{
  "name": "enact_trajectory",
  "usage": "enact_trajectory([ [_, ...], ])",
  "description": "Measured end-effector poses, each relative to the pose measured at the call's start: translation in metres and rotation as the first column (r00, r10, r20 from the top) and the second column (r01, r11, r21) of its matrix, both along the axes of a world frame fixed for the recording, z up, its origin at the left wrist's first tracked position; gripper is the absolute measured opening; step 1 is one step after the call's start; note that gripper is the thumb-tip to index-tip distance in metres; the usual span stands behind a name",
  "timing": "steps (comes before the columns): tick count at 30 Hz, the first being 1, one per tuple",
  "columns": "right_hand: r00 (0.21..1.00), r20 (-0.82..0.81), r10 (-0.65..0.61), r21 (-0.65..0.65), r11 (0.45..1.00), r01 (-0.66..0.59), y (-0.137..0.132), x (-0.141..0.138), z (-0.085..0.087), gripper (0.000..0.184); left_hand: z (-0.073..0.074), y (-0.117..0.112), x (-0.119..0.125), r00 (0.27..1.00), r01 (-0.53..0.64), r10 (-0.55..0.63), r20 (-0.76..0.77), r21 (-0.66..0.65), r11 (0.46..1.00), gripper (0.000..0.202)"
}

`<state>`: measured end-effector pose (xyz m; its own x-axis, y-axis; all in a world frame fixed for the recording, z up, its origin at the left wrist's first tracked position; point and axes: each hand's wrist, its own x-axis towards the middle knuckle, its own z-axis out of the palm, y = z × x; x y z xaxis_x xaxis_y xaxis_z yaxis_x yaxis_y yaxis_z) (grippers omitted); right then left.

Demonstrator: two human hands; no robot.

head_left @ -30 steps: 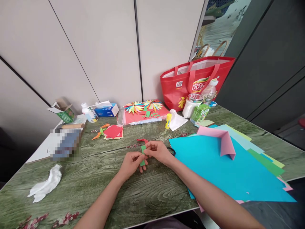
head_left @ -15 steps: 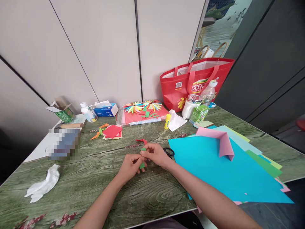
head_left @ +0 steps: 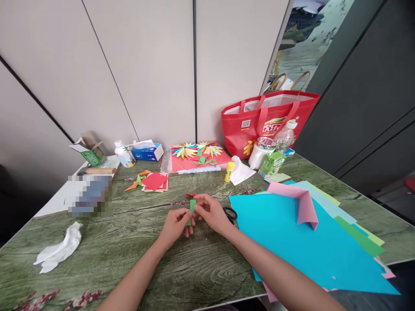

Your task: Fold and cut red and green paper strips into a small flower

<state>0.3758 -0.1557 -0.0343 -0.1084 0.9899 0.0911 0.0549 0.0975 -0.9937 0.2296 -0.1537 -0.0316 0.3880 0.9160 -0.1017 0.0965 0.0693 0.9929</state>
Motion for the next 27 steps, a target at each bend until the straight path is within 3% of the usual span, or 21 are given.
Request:
enact_trajectory([
  [3, 0.991, 0.130, 0.021, 0.127, 0.991, -0.038, -0.003, 0.000, 0.004, 0.035, 0.002, -0.001, -0.001, 1.000, -0.008, 0.008, 0.001, -0.013, 1.000, 0.027],
  [8, 0.963, 0.268, -0.027, 0.307, 0.950, -0.059, -0.006, 0.001, 0.001, 0.019, 0.003, 0.000, -0.002, 1.000, 0.006, -0.006, 0.003, -0.019, 1.000, 0.029],
  [16, 0.942, 0.314, -0.116, 0.381, 0.925, -0.013, -0.003, 0.008, -0.007, 0.016, 0.000, 0.002, -0.001, 0.999, -0.025, 0.024, -0.032, -0.025, 0.999, 0.037],
  [21, 0.934, 0.339, -0.110, 0.397, 0.917, -0.037, -0.005, 0.007, -0.009, 0.015, 0.001, 0.002, -0.001, 0.999, 0.009, -0.010, -0.049, -0.016, 1.000, 0.032],
  [27, 0.941, 0.326, -0.087, 0.388, 0.920, -0.049, -0.007, 0.005, -0.007, 0.015, 0.000, 0.001, -0.002, 0.996, -0.061, 0.060, -0.061, -0.015, 0.998, 0.031],
])
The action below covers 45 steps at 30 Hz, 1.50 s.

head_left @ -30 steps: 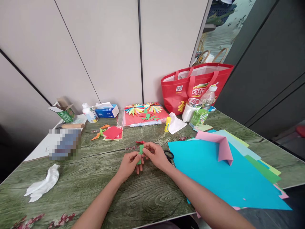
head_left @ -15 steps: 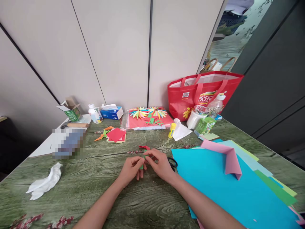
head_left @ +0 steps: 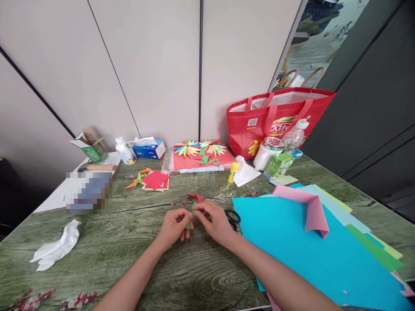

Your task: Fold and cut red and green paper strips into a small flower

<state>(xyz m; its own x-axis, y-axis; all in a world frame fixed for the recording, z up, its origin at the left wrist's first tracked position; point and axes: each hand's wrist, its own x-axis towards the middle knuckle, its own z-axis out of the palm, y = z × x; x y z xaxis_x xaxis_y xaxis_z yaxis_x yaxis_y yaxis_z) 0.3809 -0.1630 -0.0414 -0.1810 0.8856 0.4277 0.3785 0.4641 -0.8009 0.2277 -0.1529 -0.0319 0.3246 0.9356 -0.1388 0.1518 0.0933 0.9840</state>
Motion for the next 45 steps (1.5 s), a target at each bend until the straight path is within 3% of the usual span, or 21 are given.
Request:
enact_trajectory([
  [12, 0.987, -0.130, -0.096, -0.132, 0.988, 0.079, 0.004, 0.003, 0.006, 0.017, -0.001, 0.003, 0.002, 0.989, 0.010, 0.003, 0.147, -0.085, 0.996, 0.040],
  [21, 0.986, -0.139, -0.089, -0.127, 0.989, 0.071, 0.004, 0.000, 0.001, 0.014, 0.000, 0.002, 0.001, 0.999, 0.029, -0.029, 0.043, 0.001, 1.000, 0.032],
  [27, 0.948, -0.316, -0.028, -0.253, 0.966, -0.056, 0.005, -0.001, 0.001, 0.030, 0.003, -0.001, 0.002, 1.000, 0.000, 0.000, 0.007, -0.013, 1.000, 0.031],
  [30, 0.927, -0.376, -0.001, -0.284, 0.952, -0.114, 0.007, 0.000, 0.000, 0.028, 0.002, -0.001, 0.003, 1.000, 0.011, -0.011, 0.021, -0.003, 1.000, 0.030],
  [34, 0.924, -0.381, -0.024, -0.293, 0.951, -0.096, 0.009, -0.001, -0.003, 0.023, 0.002, -0.001, 0.003, 0.999, 0.007, -0.007, 0.050, 0.000, 1.000, 0.025],
  [40, 0.913, -0.406, -0.050, -0.334, 0.938, -0.098, 0.009, 0.000, -0.001, 0.023, 0.000, 0.001, 0.003, 0.996, -0.080, 0.084, -0.035, 0.083, 0.993, 0.022],
  [45, 0.904, -0.427, -0.029, -0.350, 0.927, -0.136, 0.011, 0.001, -0.004, 0.024, 0.002, 0.002, 0.002, 0.999, -0.018, 0.018, 0.046, -0.008, 1.000, 0.029],
])
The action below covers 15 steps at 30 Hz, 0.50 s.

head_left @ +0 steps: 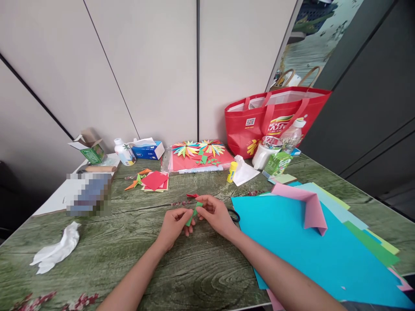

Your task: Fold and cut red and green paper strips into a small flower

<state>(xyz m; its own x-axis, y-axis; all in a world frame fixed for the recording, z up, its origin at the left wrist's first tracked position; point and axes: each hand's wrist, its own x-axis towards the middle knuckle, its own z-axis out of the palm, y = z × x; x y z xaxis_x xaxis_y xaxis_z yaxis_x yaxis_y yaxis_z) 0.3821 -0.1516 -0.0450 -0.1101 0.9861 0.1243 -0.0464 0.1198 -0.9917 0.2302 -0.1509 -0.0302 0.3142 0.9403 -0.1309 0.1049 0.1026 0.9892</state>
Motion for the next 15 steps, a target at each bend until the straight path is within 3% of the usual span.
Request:
enact_trajectory([
  [9, 0.998, -0.025, -0.052, 0.026, 0.998, 0.053, -0.0011, -0.0010, 0.0046, 0.023, 0.0016, -0.0009, -0.0001, 0.995, 0.021, -0.019, -0.102, 0.021, 1.000, 0.022],
  [15, 0.999, -0.033, -0.001, -0.007, 1.000, 0.001, -0.0004, -0.0011, 0.0034, 0.023, -0.0028, -0.0002, -0.0003, 0.997, -0.020, 0.022, -0.080, 0.016, 1.000, 0.022],
])
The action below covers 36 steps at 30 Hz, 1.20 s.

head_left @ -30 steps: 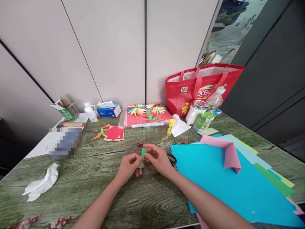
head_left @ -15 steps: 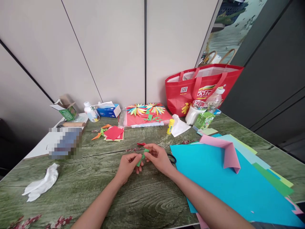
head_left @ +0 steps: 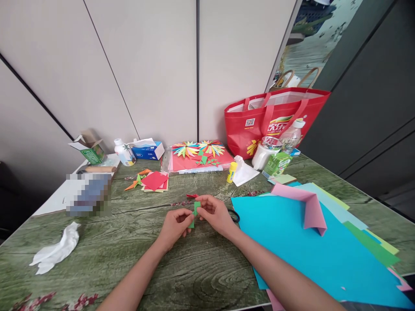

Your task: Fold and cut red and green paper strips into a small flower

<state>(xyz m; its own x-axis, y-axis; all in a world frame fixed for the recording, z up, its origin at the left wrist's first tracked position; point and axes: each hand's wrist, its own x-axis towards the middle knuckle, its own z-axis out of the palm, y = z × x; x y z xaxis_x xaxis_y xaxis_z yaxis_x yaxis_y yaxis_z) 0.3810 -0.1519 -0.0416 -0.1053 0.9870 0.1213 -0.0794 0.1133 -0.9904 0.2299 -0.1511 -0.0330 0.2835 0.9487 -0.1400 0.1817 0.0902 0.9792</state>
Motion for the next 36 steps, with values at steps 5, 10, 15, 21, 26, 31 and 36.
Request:
enact_trajectory([
  [5, 0.996, 0.086, 0.002, 0.031, 1.000, -0.004, -0.0002, 0.0024, 0.0016, 0.021, -0.0004, 0.0012, -0.0003, 0.992, -0.031, 0.030, 0.124, 0.006, 1.000, 0.023],
  [10, 0.996, 0.078, 0.039, 0.023, 0.999, -0.041, -0.0013, 0.0017, -0.0002, 0.013, 0.0018, 0.0023, -0.0023, 0.981, -0.101, 0.096, 0.169, 0.024, 0.995, 0.021],
  [15, 0.998, 0.062, -0.022, 0.106, 0.994, 0.016, -0.0003, 0.0015, -0.0034, 0.015, 0.0030, 0.0020, -0.0025, 0.980, -0.156, 0.146, 0.136, 0.067, 0.985, 0.020],
  [21, 0.985, 0.138, -0.102, 0.219, 0.973, 0.070, 0.0017, 0.0030, -0.0042, 0.003, -0.0021, 0.0039, -0.0041, 0.987, -0.145, 0.127, 0.096, 0.206, 0.968, 0.019],
  [26, 0.988, 0.103, -0.112, 0.169, 0.981, 0.094, 0.0003, 0.0012, -0.0049, 0.008, -0.0041, 0.0046, -0.0042, 0.993, -0.120, 0.113, 0.042, 0.310, 0.943, 0.014],
  [31, 0.999, 0.006, -0.054, 0.025, 0.998, 0.054, -0.0007, 0.0001, -0.0025, 0.025, 0.0001, 0.0017, -0.0013, 0.991, -0.099, 0.081, 0.103, 0.183, 0.978, 0.031],
  [36, 1.000, -0.023, 0.011, 0.009, 1.000, -0.011, -0.0024, 0.0004, 0.0032, 0.025, 0.0037, 0.0001, -0.0001, 0.994, -0.029, 0.025, 0.110, 0.027, 0.999, 0.023],
])
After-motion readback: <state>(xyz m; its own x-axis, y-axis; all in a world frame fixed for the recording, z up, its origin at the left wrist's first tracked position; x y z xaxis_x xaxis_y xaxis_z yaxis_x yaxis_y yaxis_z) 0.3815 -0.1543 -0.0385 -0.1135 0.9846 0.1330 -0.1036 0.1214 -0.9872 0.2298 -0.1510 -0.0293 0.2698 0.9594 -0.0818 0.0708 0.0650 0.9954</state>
